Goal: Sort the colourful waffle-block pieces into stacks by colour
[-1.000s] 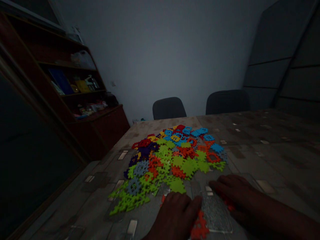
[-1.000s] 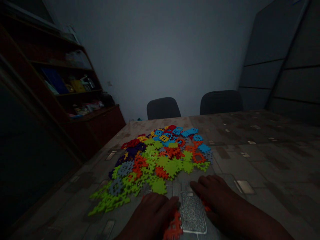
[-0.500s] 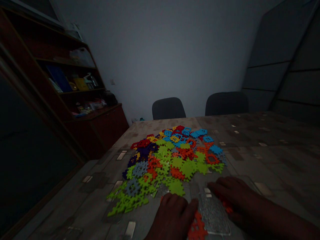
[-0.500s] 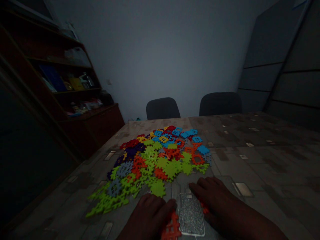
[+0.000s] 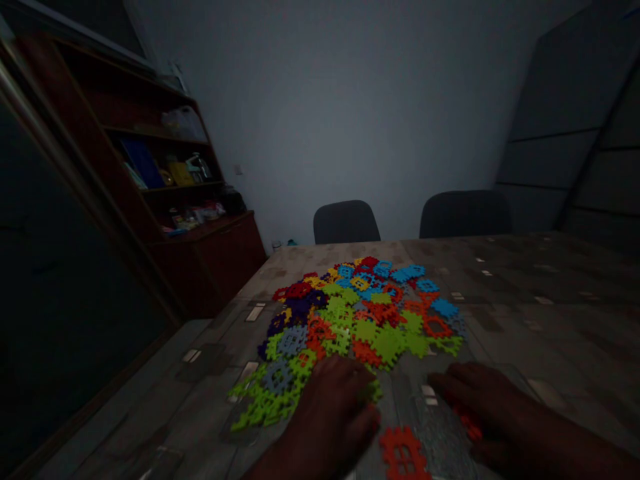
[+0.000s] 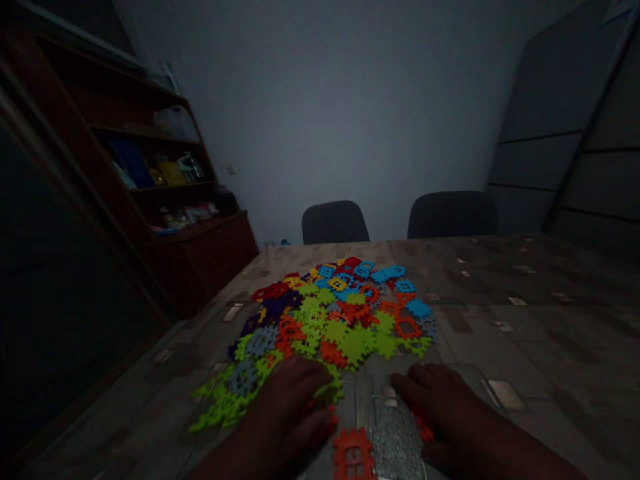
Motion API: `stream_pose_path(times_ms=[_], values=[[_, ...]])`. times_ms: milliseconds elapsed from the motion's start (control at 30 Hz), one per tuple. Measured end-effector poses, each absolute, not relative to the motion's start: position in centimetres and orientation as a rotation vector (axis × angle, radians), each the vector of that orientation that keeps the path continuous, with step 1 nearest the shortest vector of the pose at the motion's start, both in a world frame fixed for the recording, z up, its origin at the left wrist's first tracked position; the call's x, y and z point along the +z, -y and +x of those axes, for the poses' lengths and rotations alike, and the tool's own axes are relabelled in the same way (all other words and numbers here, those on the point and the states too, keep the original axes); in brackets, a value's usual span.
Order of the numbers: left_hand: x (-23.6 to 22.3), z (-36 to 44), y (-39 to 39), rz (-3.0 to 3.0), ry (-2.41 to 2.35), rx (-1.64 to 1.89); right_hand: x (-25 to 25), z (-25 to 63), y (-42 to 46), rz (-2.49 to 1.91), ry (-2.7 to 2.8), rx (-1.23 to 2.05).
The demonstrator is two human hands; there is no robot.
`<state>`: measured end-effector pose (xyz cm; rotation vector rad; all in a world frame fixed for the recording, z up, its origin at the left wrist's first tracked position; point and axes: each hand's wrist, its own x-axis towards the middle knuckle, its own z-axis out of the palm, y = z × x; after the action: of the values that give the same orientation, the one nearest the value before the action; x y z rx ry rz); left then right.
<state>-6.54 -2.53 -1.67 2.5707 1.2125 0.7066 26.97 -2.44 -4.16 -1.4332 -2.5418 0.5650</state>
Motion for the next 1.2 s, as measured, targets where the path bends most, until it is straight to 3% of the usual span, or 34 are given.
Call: stream_pose_path(times_ms=[300,767,1200], values=[[-1.1,-13.5,-4.6,2.42,-1.884,0.719,-7.2,29.0,1.6,-1.467,2.522,0.53],[-0.9,-11.2,-4.6,2.435,-1.802,0.563,-8.2,29.5,1.1,-1.555,2.469,0.565],[-2.0,-11.8,-3.8,2.496,-1.575,0.801,-7.8,29.1,1.7,-1.557,2.4,0.536]])
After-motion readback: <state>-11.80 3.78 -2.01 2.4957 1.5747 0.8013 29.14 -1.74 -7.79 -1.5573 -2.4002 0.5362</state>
